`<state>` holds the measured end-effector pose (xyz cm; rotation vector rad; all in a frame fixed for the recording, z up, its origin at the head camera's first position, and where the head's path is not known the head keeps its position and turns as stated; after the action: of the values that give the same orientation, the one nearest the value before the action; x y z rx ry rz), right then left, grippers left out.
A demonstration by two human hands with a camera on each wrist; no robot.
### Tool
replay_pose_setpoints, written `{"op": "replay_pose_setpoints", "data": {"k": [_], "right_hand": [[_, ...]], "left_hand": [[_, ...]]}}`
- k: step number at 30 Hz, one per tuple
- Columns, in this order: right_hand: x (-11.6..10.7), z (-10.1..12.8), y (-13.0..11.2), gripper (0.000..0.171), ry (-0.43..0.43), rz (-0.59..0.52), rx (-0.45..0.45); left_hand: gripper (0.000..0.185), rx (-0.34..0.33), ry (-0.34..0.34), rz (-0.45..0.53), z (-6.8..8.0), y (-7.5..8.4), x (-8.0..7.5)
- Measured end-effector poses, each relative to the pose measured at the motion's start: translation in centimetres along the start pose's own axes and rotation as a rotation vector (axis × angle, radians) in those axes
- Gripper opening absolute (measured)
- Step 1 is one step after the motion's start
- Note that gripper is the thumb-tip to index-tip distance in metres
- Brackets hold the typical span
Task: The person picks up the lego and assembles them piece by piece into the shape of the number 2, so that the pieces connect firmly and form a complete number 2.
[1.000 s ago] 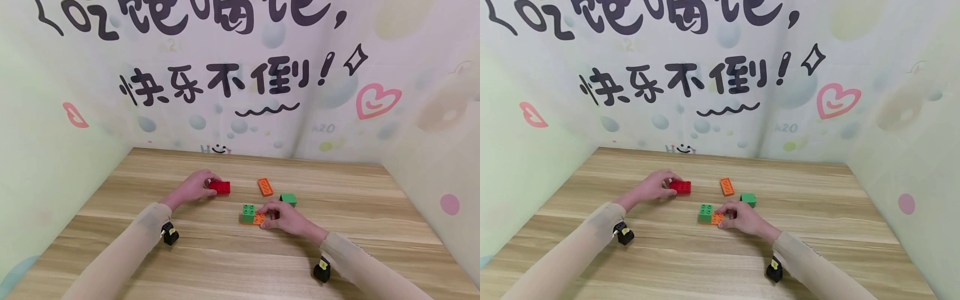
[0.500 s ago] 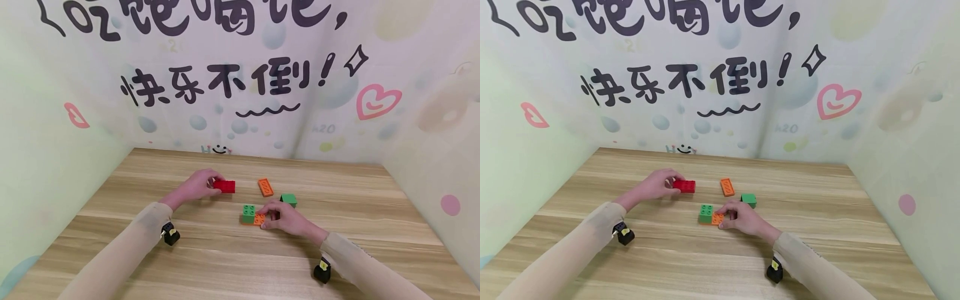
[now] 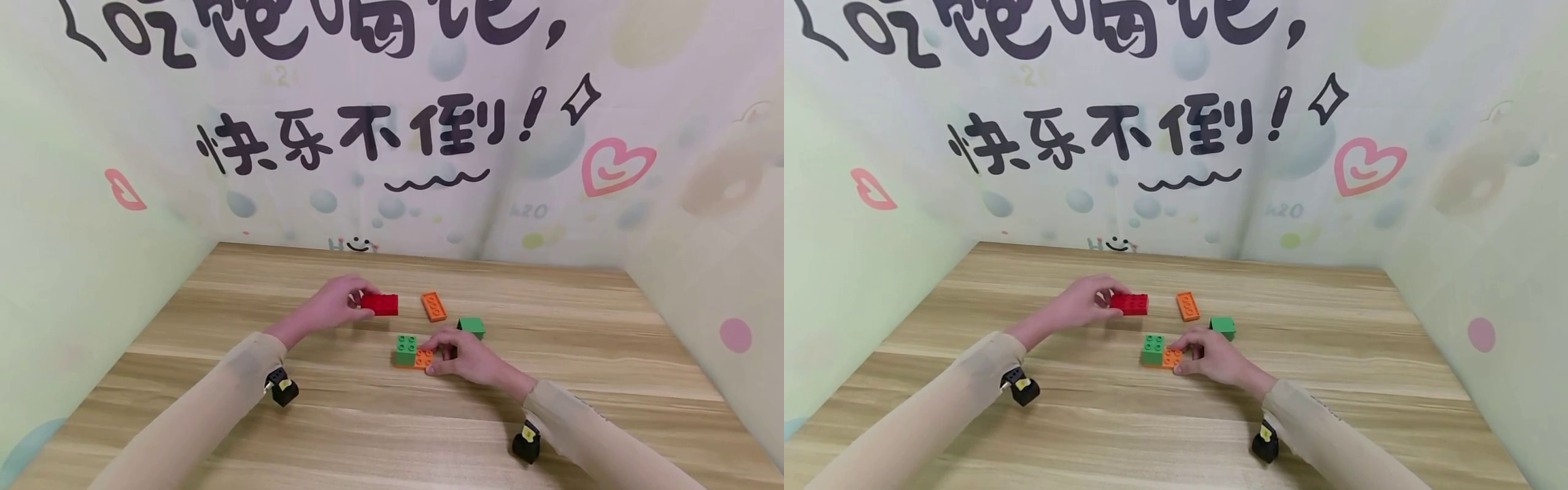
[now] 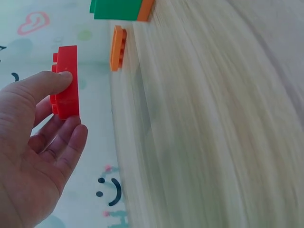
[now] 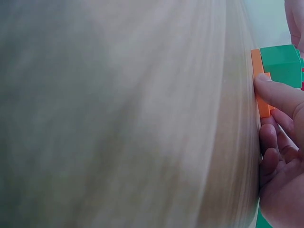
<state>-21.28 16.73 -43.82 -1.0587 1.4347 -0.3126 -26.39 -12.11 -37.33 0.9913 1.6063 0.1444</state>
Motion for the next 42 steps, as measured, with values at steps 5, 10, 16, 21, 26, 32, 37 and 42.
{"op": "replay_pose_setpoints", "data": {"k": [5,10,16,21,26,32,37,42], "right_hand": [[-0.1,0.0,0.0,0.034,0.000,0.001,0.002],[-0.1,0.0,-0.1,0.034,-0.004,-0.001,0.004],[-0.2,-0.1,0.0,0.033,-0.006,-0.001,0.002],[-0.2,-0.1,-0.1,0.033,-0.005,0.002,0.000],[-0.3,-0.1,-0.2,0.033,-0.004,0.013,-0.002],[-0.2,-0.1,-0.2,0.033,-0.002,0.009,-0.006],[-0.1,0.0,-0.2,0.032,-0.001,0.002,-0.008],[-0.2,0.0,-0.1,0.031,0.002,-0.003,-0.014]], "left_hand": [[0.035,0.006,0.003,0.020,-0.1,1.0,0.1],[0.035,0.032,0.003,0.030,-0.2,1.5,0.4],[0.036,0.054,-0.002,0.061,-0.3,2.2,0.8],[0.036,0.053,-0.011,0.085,-0.2,2.8,1.2],[0.035,0.048,-0.011,0.092,0.0,3.3,1.6],[0.035,0.058,-0.026,0.094,0.1,3.9,2.1],[0.034,0.078,-0.029,0.113,0.3,4.2,2.5],[0.034,0.075,-0.036,0.128,0.8,4.4,2.9]]}}
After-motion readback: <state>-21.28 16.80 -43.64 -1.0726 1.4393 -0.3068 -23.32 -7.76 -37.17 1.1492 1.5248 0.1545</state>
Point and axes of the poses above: each hand's wrist, its own z-axis away from the middle knuckle, its own x-axis out of the palm, y = z × x, the point moved 1 cm from there along -z, towards the middle knuckle, and after that the axes turned 13 degrees about y, right-handed, at the moved point
